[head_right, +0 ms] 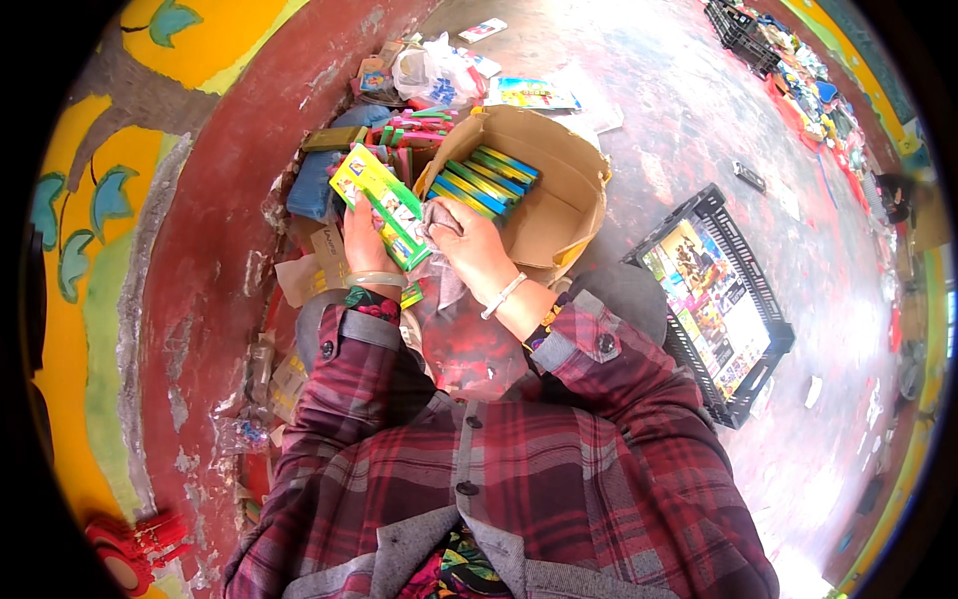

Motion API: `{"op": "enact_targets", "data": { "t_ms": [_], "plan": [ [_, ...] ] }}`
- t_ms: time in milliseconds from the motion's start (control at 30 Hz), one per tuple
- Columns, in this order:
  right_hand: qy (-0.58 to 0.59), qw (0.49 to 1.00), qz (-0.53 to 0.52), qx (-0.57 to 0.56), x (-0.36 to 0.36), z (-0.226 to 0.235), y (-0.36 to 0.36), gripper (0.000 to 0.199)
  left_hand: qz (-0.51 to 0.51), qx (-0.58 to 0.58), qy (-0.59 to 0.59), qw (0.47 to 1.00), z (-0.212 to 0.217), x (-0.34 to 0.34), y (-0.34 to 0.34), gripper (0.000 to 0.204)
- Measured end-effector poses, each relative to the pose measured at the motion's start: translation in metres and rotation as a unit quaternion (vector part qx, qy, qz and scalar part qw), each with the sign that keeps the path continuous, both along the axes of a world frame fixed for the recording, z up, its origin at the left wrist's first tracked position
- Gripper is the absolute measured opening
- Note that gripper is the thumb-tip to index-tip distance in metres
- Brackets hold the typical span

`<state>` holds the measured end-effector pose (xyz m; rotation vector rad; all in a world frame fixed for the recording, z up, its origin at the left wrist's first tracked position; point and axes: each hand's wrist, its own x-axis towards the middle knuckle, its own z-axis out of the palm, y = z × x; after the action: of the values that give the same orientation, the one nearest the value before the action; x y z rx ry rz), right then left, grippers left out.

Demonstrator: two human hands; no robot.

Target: The person sits on the floor and wipes small rectangular boxes with a cloth. They pick up boxes from a pile, wipe them, and place them into a cardboard box. The person also wipes a larger white box with yellow labels and places it into the cardboard box.

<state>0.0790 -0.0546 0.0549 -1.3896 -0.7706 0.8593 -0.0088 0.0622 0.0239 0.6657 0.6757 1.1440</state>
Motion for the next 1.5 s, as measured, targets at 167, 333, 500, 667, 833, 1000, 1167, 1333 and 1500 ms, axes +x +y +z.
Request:
{"op": "enact_targets", "data": {
  "t_ms": [167, 333, 500, 667, 833, 1000, 1167, 1333, 1500],
  "plan": [
    [-0.489, 0.857, -0.047, 0.157, 0.006, 0.024, 0.001, 0.04, -0.036, -0.002, -0.026, 0.999, 0.008, 0.0, -0.007, 0.037],
    [-0.575, 0.794, 0.066, 0.186, -0.014, 0.025, -0.008, 0.037, -0.107, -0.121, -0.105, 0.981, 0.014, -0.009, -0.005, 0.056],
    [-0.162, 0.976, 0.036, 0.138, 0.012, 0.039, -0.01, 0.038, -0.161, -0.118, -0.219, 0.955, 0.003, -0.015, 0.006, 0.063],
    [-0.253, 0.944, 0.091, 0.193, 0.021, 0.039, -0.015, 0.042, -0.275, -0.114, -0.255, 0.92, 0.024, -0.01, -0.006, 0.071],
    [-0.537, 0.811, 0.191, 0.13, -0.005, 0.02, -0.012, 0.048, -0.362, -0.079, -0.271, 0.888, 0.022, -0.01, -0.015, 0.067],
    [-0.576, 0.808, 0.076, 0.099, 0.008, 0.028, 0.001, 0.048, -0.334, -0.1, -0.261, 0.9, -0.011, -0.015, -0.029, 0.049],
    [-0.569, 0.818, -0.046, 0.064, 0.041, 0.017, 0.016, 0.045, -0.387, -0.212, -0.102, 0.892, 0.017, -0.003, -0.041, 0.044],
    [-0.411, 0.901, -0.123, 0.062, 0.056, 0.01, 0.02, 0.029, -0.396, -0.163, -0.049, 0.902, 0.02, -0.003, -0.044, 0.044],
    [0.102, 0.975, -0.193, 0.03, 0.101, -0.005, 0.017, 0.031, -0.45, -0.136, -0.152, 0.87, 0.027, -0.008, -0.042, 0.053]
  ]
}}
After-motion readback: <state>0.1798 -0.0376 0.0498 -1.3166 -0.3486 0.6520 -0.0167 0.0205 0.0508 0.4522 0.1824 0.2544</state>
